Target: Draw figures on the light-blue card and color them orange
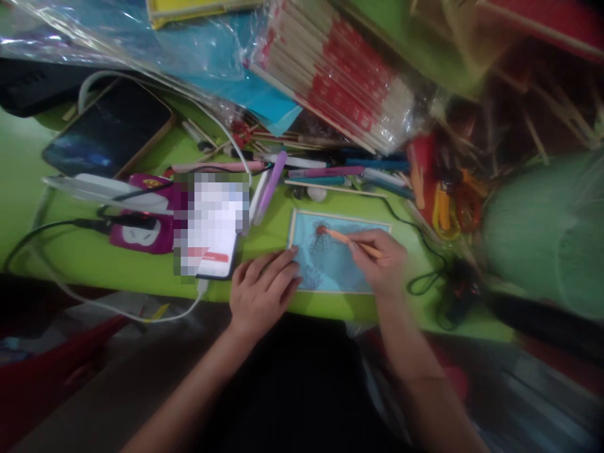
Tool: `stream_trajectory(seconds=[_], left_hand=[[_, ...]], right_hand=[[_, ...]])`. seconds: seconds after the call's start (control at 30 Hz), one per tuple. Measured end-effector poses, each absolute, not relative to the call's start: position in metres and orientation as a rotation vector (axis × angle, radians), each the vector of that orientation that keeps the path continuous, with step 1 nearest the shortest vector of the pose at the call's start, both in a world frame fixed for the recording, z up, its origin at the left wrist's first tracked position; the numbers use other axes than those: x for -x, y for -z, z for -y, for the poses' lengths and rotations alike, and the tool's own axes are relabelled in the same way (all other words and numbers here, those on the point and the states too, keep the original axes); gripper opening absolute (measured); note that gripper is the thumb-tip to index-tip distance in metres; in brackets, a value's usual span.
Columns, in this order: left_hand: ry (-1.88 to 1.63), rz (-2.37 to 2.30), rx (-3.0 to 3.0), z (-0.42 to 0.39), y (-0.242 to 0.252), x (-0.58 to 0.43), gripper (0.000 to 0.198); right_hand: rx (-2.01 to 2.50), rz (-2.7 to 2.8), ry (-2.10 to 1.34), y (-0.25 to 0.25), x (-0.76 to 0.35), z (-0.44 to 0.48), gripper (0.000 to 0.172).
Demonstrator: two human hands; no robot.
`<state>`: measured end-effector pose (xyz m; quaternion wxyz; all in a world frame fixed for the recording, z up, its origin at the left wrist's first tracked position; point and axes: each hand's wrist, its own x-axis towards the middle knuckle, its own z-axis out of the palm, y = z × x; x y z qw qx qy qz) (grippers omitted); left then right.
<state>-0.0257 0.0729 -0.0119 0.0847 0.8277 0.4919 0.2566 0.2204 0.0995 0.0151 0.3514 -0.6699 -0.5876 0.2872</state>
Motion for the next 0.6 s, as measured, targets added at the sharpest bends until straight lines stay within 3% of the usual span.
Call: stream_trajectory(seconds=[0.6], left_hand=[[-0.76, -1.478, -2.49, -0.0737, 0.0109, 0.0248, 0.011]], right_hand=[[1.704, 1.461, -0.803, -0.0103, -0.2233, -0.0976, 0.007]])
